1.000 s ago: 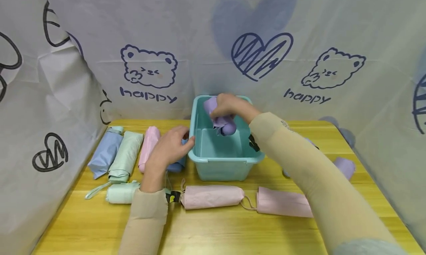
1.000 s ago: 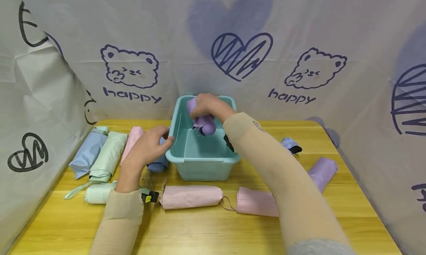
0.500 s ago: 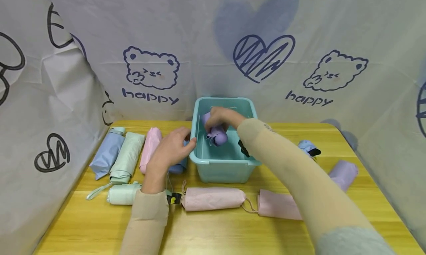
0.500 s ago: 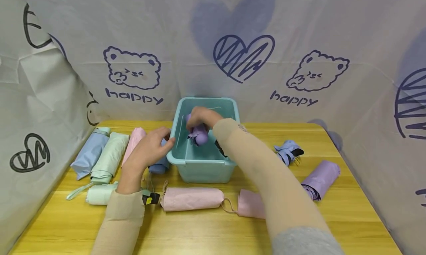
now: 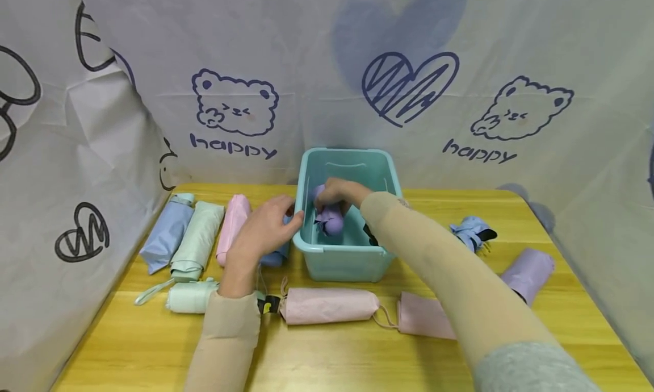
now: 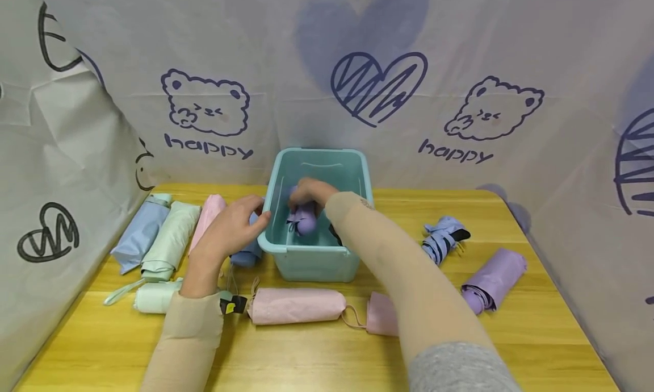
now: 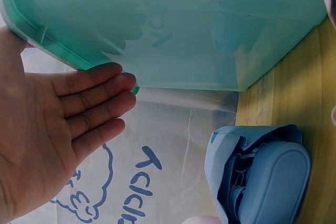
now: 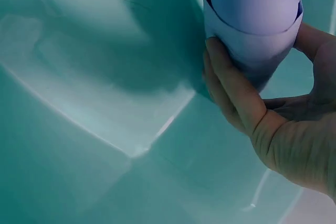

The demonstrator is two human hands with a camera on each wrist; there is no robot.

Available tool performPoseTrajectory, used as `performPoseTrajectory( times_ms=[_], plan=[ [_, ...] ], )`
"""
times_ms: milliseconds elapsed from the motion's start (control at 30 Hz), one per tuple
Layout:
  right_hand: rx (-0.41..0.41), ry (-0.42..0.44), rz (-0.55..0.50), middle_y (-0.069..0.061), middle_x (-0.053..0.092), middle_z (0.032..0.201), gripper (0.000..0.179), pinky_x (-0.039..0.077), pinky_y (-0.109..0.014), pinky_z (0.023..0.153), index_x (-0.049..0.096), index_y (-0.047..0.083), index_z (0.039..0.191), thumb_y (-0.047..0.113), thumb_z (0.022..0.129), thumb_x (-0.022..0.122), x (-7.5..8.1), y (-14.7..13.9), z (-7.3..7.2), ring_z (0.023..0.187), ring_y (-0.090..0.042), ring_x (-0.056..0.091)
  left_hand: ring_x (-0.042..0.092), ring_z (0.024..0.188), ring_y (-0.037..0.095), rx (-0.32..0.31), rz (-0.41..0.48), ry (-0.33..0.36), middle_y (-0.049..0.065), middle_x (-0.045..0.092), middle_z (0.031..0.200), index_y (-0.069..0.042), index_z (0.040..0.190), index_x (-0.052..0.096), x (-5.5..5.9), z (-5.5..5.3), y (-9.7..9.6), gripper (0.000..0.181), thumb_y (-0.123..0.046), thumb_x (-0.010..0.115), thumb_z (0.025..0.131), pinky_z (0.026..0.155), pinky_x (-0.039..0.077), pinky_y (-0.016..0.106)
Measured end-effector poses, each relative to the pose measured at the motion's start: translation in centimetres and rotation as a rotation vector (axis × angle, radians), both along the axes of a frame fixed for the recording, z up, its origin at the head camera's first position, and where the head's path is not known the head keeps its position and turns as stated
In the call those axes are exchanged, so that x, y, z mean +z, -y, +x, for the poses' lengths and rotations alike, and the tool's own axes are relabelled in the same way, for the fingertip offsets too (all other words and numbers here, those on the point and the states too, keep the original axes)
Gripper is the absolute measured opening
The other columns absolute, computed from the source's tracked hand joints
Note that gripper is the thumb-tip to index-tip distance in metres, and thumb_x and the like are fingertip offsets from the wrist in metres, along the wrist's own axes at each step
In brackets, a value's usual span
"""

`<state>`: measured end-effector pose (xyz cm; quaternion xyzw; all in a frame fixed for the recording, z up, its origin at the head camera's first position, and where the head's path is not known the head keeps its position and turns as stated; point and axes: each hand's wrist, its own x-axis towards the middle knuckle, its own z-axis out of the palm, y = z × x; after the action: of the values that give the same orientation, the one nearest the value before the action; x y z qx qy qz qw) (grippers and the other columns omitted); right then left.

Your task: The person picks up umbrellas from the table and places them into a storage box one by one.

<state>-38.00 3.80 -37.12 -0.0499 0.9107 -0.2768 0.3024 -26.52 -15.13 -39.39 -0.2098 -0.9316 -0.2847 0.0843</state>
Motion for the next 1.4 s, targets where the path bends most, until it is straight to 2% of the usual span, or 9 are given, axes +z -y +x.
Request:
performPoseTrajectory(
  times_ms=[233,467,867,1133,1233,1400],
  plan=[
    [-0.071,0.054,-0.084,-0.021,0.060,0.113,0.045,0.062,-0.041,0.078,0.055,-0.008,0.125,0.011,0.089,0.075,-1.1,-0.3,0.1,0.090,-0.032,0.067,0.056,0.083,0.024,0.010,-0.004,0.013,0.006,0.061,0.098,-0.010,0.103,0.063,0.2,0.0,-0.2,0.027,-0.035,0.054,0.101,0.072,0.049,0.039],
    [-0.095,0.149,-0.135,-0.024,0.062,0.115,0.051,0.062,-0.044,0.082,0.050,-0.009,0.132,0.009,0.091,0.075,-1.2,0.0,0.4,0.091,-0.035,0.070,0.059,0.089,0.025,0.011,-0.007,0.033,0.012,0.066,0.107,-0.008,0.108,0.065,0.3,0.1,-0.2,0.030,-0.035,0.053,0.101,0.080,0.052,0.043],
    [-0.108,0.269,-0.127,-0.025,0.059,0.124,0.057,0.060,-0.043,0.089,0.043,-0.004,0.144,0.010,0.097,0.071,-1.3,0.3,-0.1,0.097,-0.034,0.069,0.064,0.098,0.032,0.012,0.010,0.040,0.008,0.065,0.108,-0.008,0.110,0.066,0.2,0.1,-0.2,0.031,-0.035,0.053,0.100,0.085,0.053,0.045],
    [-0.110,0.294,-0.118,-0.026,0.057,0.129,0.056,0.059,-0.045,0.092,0.042,-0.002,0.145,0.016,0.100,0.068,-0.6,0.1,-0.4,0.096,-0.035,0.069,0.060,0.091,0.027,0.002,0.010,0.029,0.011,0.065,0.107,-0.008,0.108,0.065,0.4,0.1,-0.4,0.030,-0.034,0.053,0.100,0.080,0.052,0.043],
    [-0.098,0.290,-0.107,-0.028,0.053,0.137,0.060,0.058,-0.047,0.094,0.037,0.000,0.151,0.019,0.101,0.065,-0.2,0.1,-0.2,0.103,-0.038,0.068,0.058,0.088,0.026,0.002,0.007,0.033,0.011,0.065,0.105,-0.008,0.106,0.064,0.5,0.2,-0.4,0.029,-0.034,0.053,0.100,0.078,0.052,0.043],
    [-0.051,0.268,-0.064,-0.029,0.045,0.150,0.068,0.054,-0.049,0.101,0.028,0.003,0.159,0.022,0.103,0.062,0.7,0.3,0.3,0.123,-0.044,0.061,0.059,0.090,0.026,0.010,0.005,0.041,0.009,0.064,0.105,-0.008,0.107,0.065,0.5,0.3,-0.4,0.030,-0.035,0.053,0.100,0.079,0.052,0.043]
  ],
)
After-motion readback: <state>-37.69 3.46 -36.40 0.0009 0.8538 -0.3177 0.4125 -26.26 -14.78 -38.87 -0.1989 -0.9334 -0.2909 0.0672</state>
